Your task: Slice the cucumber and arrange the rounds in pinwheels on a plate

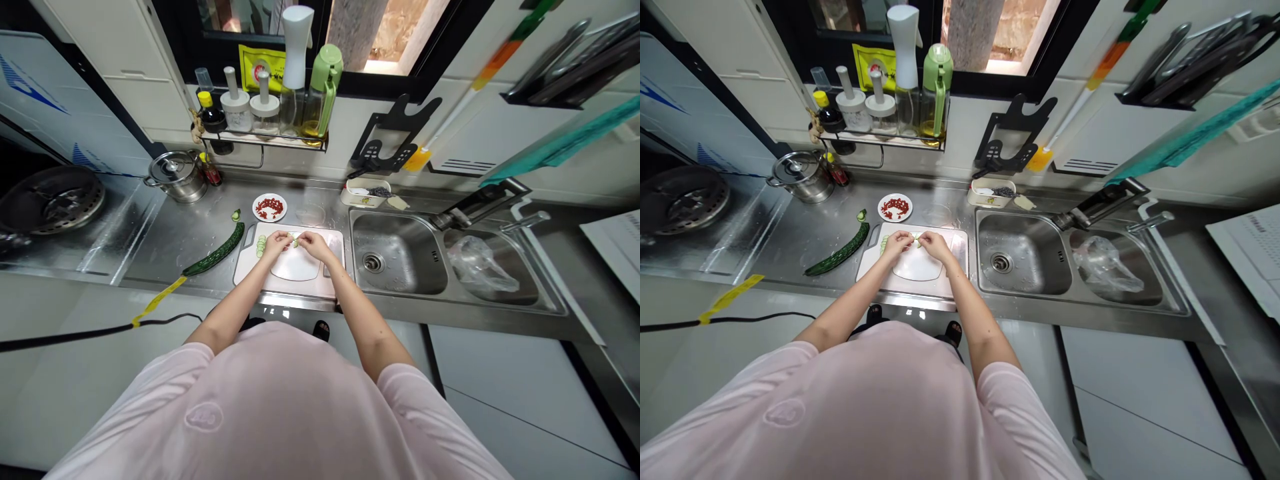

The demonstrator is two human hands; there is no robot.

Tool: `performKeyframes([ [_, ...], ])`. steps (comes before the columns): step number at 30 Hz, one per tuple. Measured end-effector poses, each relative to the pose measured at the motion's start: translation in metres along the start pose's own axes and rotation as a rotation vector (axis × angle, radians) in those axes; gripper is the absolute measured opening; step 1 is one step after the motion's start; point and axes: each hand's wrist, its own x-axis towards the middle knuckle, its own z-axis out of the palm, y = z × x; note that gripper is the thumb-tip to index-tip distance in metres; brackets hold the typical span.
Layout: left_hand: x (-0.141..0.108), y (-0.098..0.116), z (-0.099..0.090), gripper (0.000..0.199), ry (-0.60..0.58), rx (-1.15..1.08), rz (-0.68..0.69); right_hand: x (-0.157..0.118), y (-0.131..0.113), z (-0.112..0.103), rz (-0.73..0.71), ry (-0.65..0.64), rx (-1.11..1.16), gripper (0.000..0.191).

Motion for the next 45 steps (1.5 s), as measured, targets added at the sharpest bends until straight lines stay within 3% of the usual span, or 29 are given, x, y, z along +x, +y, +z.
performKeyframes([
  [5, 0.011, -0.009, 0.001, 0.036, 0.01, 0.078, -0.028, 0.009, 0.011, -0.001, 0.051, -0.041, -0.162, 0.019],
  [11, 0.019, -0.014, 0.003, 0.021, 0.055, 0.188, -0.088, 0.02, 0.017, -0.003, 0.073, -0.118, -0.298, 0.02],
  [21, 0.035, -0.018, -0.004, 0.015, 0.132, 0.774, 0.021, 0.032, 0.028, -0.002, 0.083, -0.161, -0.398, 0.02],
  [27, 0.037, -0.017, -0.005, 0.018, 0.147, 0.997, 0.07, 0.036, 0.025, 0.0, 0.099, -0.171, -0.459, 0.019],
  [45, 0.026, 0.001, 0.005, 0.025, 0.023, 1.333, 0.127, 0.038, 0.016, 0.006, 0.143, -0.175, -0.67, 0.024],
])
